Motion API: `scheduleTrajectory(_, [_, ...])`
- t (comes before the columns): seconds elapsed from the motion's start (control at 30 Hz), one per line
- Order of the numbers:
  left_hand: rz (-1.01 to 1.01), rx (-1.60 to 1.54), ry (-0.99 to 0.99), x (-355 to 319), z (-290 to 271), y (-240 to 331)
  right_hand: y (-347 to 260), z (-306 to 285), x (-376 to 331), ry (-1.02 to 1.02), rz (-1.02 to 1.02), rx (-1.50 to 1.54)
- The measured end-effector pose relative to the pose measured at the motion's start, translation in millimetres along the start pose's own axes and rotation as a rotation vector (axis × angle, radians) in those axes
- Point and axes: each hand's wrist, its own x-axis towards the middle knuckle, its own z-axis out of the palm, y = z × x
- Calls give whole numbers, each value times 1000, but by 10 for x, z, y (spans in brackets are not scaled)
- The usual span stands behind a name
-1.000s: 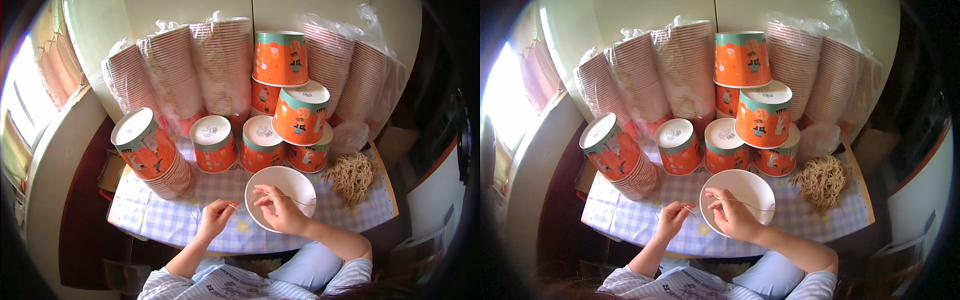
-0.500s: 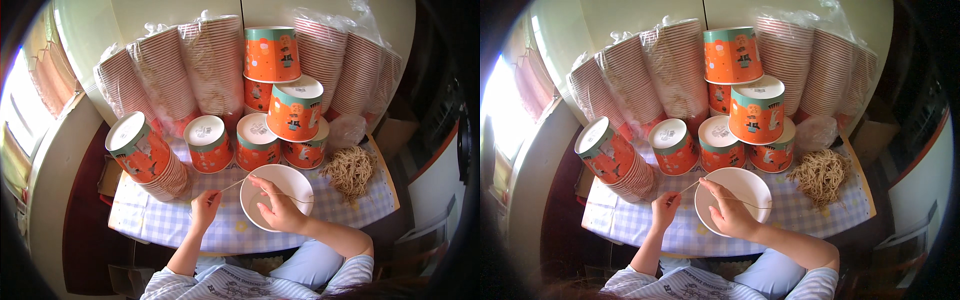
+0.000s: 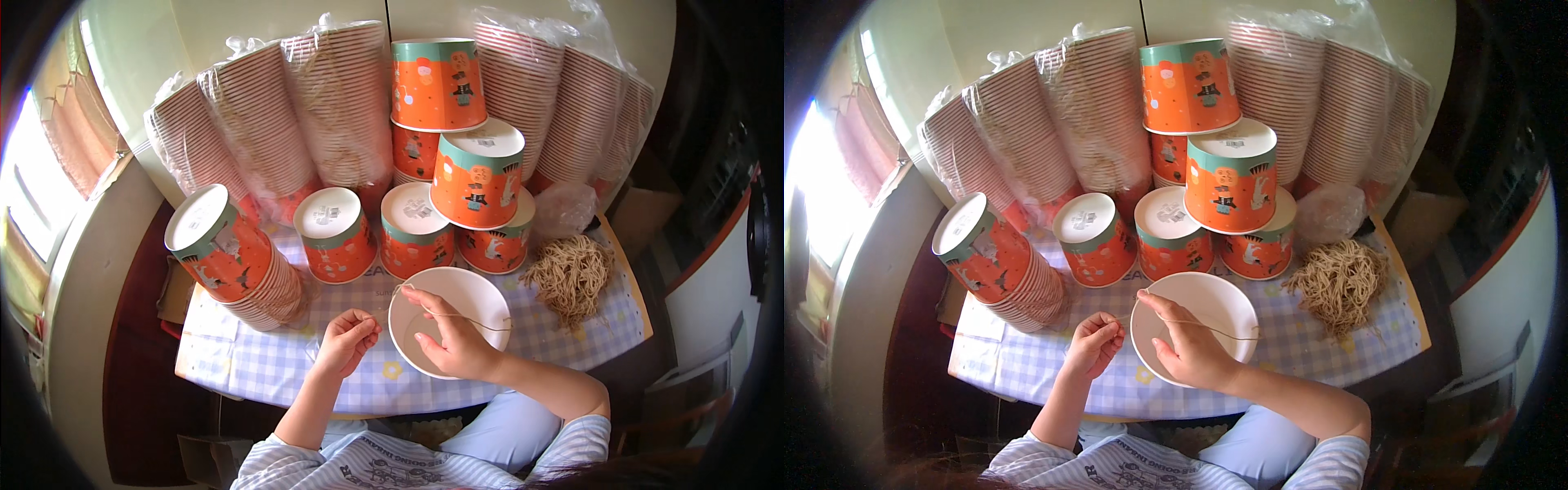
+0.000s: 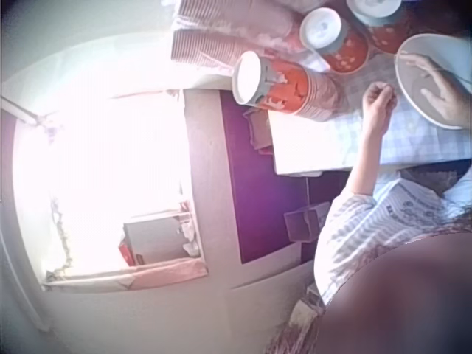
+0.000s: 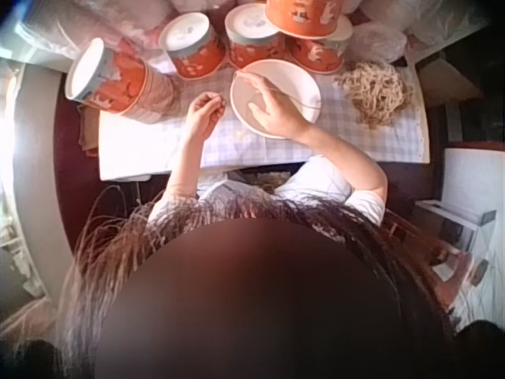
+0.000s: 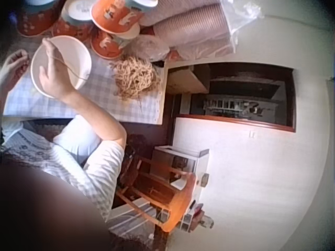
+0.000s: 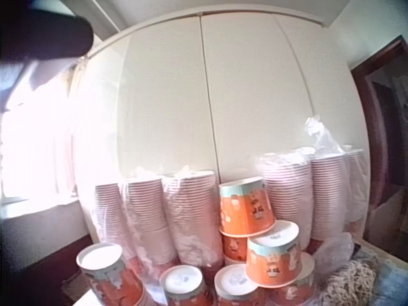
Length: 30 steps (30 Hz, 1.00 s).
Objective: Attaching string handles to decorative paper buckets.
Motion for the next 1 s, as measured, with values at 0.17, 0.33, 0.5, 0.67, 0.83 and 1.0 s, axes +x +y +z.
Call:
scheduleTrajectory(0.17, [-17, -27, 36, -1, -44, -23, 14, 0, 0, -6, -4, 1])
scheduleTrajectory(0.33, [-51, 30, 3, 22, -76, -53, 6, -6, -1, -14, -3, 3])
scheduleTrajectory(0.5, [-16, 19, -7, 35, -61, -25, 18, 6, -2, -14, -6, 6])
scheduleTrajectory(0.67, [-18, 20, -23, 40, -84, -20, 15, -14, 5, -35, 4, -5])
scheduleTrajectory(0.83, [-3, 139, -30, 36, -94, -14, 16, -6, 0, -46, 10, -10])
scheduleTrajectory(1.0, [28, 209, -47, 36, -77, 8, 17, 1, -3, -47, 5, -7])
